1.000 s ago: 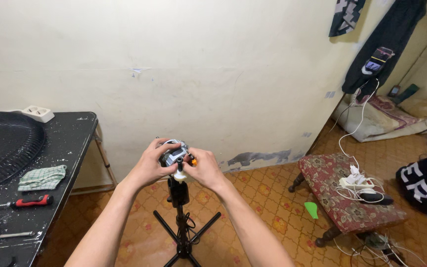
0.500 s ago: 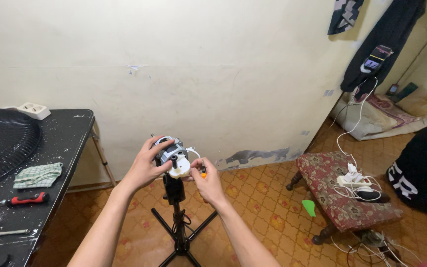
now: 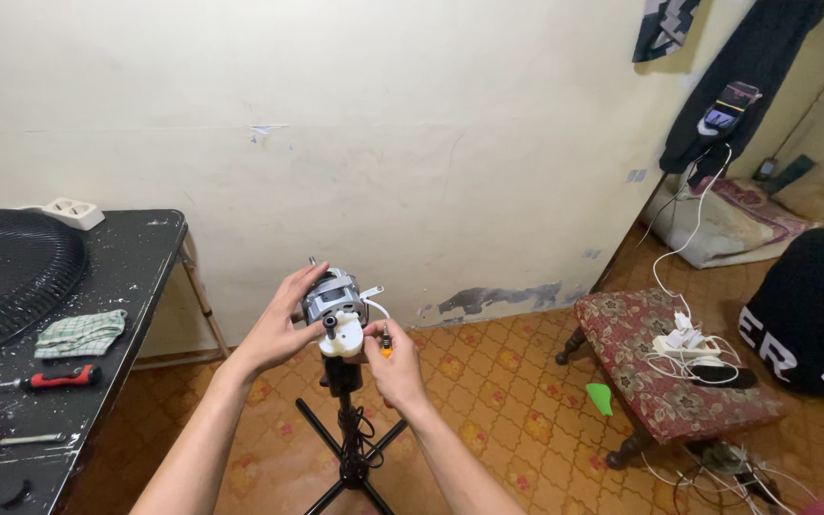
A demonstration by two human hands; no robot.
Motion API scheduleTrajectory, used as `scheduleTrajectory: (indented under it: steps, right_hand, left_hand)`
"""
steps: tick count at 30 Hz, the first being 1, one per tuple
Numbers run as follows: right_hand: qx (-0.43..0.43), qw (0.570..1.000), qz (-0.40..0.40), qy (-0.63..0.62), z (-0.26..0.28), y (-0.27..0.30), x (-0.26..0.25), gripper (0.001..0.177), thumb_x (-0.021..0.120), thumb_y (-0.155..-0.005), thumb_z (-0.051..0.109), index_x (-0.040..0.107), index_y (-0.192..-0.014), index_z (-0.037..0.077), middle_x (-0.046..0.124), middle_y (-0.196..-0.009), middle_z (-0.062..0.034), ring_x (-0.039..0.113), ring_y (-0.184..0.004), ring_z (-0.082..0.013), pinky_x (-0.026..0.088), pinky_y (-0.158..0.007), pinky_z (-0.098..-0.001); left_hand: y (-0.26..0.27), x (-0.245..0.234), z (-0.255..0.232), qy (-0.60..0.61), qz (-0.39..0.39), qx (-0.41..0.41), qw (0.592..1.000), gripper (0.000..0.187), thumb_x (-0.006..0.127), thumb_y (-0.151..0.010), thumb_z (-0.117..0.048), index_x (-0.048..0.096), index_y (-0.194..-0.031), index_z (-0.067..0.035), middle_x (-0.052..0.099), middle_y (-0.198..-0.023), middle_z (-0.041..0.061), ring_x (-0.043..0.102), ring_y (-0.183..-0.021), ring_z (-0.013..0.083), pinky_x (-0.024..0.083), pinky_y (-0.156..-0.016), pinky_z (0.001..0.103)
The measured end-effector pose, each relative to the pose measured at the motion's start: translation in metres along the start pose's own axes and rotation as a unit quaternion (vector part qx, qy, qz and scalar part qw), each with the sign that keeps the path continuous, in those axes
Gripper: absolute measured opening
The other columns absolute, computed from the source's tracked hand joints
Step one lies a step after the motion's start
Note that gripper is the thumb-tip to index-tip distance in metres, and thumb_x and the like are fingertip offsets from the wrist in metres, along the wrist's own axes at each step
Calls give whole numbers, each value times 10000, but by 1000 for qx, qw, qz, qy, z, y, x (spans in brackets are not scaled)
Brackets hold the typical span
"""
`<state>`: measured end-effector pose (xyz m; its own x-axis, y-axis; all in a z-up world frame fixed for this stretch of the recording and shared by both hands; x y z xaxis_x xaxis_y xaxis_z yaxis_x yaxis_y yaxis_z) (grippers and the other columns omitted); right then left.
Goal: The person disassembles a fan motor mounted on a stand, removes a white plastic component, and uses a screwdriver to loosen and remove screws from the motor housing. The person places removed screws on a nearby table and continues adjusting the motor assembly.
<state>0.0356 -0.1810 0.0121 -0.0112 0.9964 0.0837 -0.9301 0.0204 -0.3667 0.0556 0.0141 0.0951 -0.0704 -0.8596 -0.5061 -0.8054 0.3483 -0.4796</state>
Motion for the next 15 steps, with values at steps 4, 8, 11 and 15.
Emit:
scheduleTrajectory:
  steps: [4,8,11,15]
  right_hand:
    - [28,1000,8,-7,-3,3,0,82,593,-969,48,614,-1029,-5,639,-833,-22,688,-780,-98,558,-719,-255]
    - [-14,998,-34,52,-3,6,0,76,625,-964,57,638,-1012,0,653,-858,-21,614,-807,-90,526,-745,-260]
    - [-29,995,-56,75,-3,9,4,73,636,-956,68,646,-1001,11,654,-858,-21,581,-822,-89,505,-753,-261]
    - [-12,996,-65,68,-2,11,6,76,632,-947,83,642,-999,29,662,-857,-6,602,-813,-76,512,-749,-248]
  left_hand:
    - [6,6,7,76,-12,-45,996,884,758,-818,-226,312,-1578,-290,358,-1589,71,366,-1480,268,483,-1091,489]
    - [10,12,12,111,-53,-28,992,905,765,-820,-208,284,-1584,-276,297,-1607,67,339,-1482,273,473,-1087,477]
    - [14,17,21,138,-87,-36,986,855,723,-868,-222,286,-1603,-248,298,-1628,72,387,-1465,287,475,-1099,463]
    - [27,28,30,165,-121,8,979,798,640,-939,-279,257,-1630,-164,333,-1609,126,391,-1480,306,436,-1141,447]
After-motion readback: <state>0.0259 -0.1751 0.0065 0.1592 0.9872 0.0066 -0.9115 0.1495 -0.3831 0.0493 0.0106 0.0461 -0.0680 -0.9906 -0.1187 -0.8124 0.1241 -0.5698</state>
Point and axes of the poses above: each hand's wrist, its own y-axis away from the middle knuckle, its own x-axis out of the palm, z = x × y, the point moved 4 cm from there along -y, towards the middle knuckle
